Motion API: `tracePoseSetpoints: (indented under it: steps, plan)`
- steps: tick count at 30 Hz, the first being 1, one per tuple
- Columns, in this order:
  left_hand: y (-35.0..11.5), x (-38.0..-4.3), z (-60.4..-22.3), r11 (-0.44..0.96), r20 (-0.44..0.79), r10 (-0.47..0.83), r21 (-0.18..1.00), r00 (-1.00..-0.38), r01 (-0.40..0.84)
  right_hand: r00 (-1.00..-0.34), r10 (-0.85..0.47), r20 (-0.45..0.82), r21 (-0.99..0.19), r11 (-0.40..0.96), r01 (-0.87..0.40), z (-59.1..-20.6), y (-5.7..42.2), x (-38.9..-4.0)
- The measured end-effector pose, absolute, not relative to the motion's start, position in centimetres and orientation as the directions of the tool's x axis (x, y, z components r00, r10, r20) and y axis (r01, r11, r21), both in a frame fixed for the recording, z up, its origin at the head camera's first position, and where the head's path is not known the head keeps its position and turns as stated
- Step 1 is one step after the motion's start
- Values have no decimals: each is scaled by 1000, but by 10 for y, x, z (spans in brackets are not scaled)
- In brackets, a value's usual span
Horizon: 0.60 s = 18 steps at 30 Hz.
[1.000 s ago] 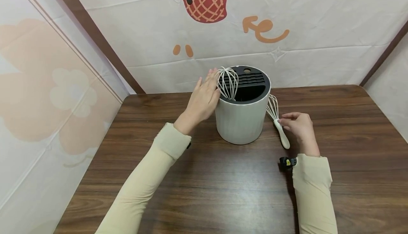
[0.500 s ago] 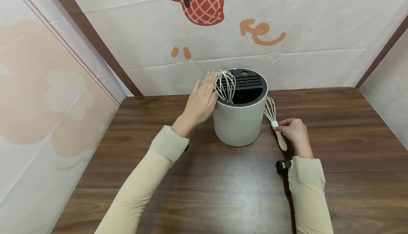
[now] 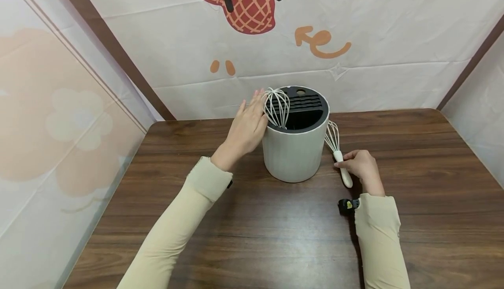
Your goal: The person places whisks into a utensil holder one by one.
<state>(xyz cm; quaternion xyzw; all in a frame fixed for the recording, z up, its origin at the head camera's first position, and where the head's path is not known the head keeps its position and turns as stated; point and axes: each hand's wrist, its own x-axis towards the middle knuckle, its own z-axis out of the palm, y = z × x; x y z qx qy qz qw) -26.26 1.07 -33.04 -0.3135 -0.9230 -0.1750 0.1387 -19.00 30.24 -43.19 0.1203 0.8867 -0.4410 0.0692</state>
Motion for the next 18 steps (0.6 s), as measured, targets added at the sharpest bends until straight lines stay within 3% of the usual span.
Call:
tracePoseSetpoints:
  steps: [12,18]
  plan:
    - [12,-263,-331,744,356,532,236,-768,625,-956,55,-290,-905,309,292,-442,320,-189]
    - [12,-263,-330,753,347,530,228,-774,618,-955,-4,-296,-951,91,294,-445,330,-187]
